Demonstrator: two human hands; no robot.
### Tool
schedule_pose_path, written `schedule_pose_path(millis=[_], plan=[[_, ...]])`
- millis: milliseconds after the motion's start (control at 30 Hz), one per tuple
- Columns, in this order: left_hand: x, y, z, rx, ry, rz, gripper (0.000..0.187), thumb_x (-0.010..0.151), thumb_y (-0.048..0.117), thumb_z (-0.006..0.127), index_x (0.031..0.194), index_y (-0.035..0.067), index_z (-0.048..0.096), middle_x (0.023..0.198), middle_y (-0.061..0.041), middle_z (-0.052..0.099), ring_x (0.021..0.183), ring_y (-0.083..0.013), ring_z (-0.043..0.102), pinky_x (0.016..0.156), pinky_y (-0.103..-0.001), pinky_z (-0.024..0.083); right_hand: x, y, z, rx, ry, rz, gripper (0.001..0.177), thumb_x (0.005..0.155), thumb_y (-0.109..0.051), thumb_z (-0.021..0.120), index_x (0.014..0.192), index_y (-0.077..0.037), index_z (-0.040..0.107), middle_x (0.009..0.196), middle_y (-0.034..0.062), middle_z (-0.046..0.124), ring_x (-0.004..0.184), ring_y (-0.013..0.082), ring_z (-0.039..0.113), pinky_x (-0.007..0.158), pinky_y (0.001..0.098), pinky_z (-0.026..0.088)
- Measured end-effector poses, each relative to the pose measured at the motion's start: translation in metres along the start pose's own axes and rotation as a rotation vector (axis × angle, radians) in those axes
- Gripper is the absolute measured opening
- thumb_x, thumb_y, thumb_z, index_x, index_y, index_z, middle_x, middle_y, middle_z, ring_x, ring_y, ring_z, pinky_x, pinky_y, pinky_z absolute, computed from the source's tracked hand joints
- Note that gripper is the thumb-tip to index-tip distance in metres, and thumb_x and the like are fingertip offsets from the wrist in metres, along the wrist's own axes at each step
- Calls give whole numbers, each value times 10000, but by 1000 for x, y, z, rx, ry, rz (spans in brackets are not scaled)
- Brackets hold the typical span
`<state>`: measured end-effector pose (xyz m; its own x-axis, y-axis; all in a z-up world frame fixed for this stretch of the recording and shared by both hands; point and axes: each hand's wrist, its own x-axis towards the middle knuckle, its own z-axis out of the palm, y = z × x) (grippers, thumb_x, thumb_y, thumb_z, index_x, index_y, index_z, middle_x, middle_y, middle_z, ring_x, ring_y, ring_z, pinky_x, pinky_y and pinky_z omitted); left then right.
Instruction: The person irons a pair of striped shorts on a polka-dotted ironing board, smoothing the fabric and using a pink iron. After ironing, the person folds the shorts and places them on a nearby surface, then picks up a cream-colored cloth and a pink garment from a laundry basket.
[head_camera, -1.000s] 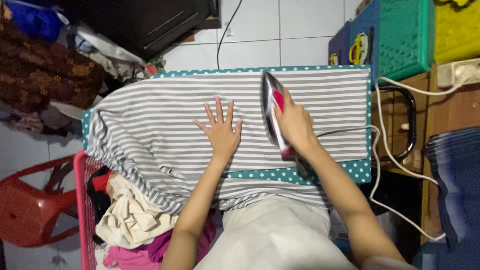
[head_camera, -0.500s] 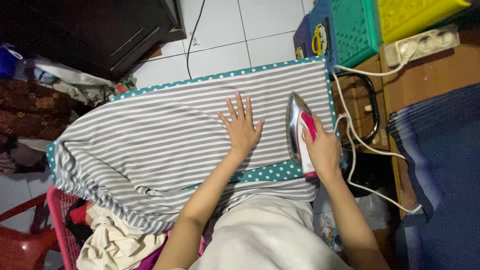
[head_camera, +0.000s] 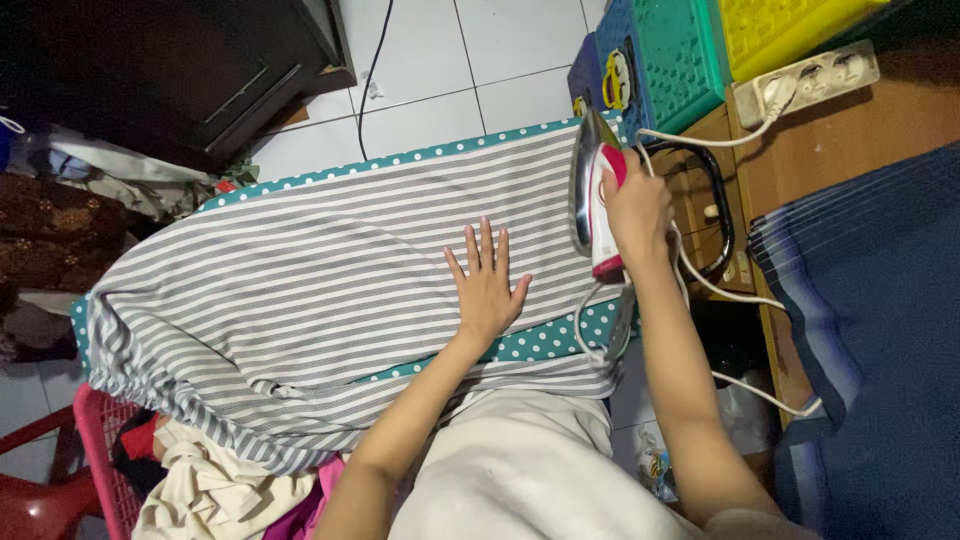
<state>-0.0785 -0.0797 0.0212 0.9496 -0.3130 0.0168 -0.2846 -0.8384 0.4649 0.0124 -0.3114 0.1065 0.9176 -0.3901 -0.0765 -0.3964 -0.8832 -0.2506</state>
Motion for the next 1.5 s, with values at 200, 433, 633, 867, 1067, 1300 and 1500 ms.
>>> schedule_pose_path(millis=[200,433,633,867,1067,1300,1500], plan=[[1,0,0,11,17,7,822,973,530,538,1607,56,321,1709,-211,97,1575,-447,48,1177,-752,21,-56,29,-10,16,-36,22,448,1009,-325,642,1409,-132,583,882,286,712,825,504,706,749,576,561],[1,-1,3,43,12,11,822,975,536,525,1599,39,325,1703,-222,99,1570,-449,64,1171,-761,29,-38,26,-12,21,-39,78,422,984,-326,668,1370,-161,629,885,295,700,832,524,680,717,600,534],[-4,-1,9,36,46,34,802,987,517,523,1617,68,314,1710,-218,105,1574,-458,61,1182,-753,34,27,22,-10,57,35,-20,348,993,-358,689,1264,-139,692,918,275,725,876,493,696,767,589,544],[-11,-46,-14,41,68,29,731,1017,489,533,1647,192,308,1743,-100,145,1614,-355,87,1231,-704,12,-5,24,-22,100,-73,-162,414,963,-379,705,1334,-197,685,903,275,724,825,472,698,743,551,554],[-38,-101,-51,32,156,-206,758,1010,484,531,1637,126,300,1727,-160,139,1593,-397,101,1224,-694,9,-55,15,-40,99,-349,-443,485,878,-469,713,1334,-306,690,901,206,749,749,386,729,705,473,583],[-65,-113,-59,124,152,-299,714,1014,465,529,1627,145,350,1720,-160,166,1579,-420,114,1214,-692,26,-69,-25,-38,40,-476,-602,488,835,-488,701,1307,-366,697,896,131,771,721,357,733,717,477,590],[-86,-112,-61,178,167,-399,699,998,463,533,1606,160,367,1700,-177,169,1566,-415,131,1189,-697,31,-58,-74,-18,21,-525,-793,467,866,-471,677,1313,-339,692,824,142,757,708,362,722,692,486,578]])
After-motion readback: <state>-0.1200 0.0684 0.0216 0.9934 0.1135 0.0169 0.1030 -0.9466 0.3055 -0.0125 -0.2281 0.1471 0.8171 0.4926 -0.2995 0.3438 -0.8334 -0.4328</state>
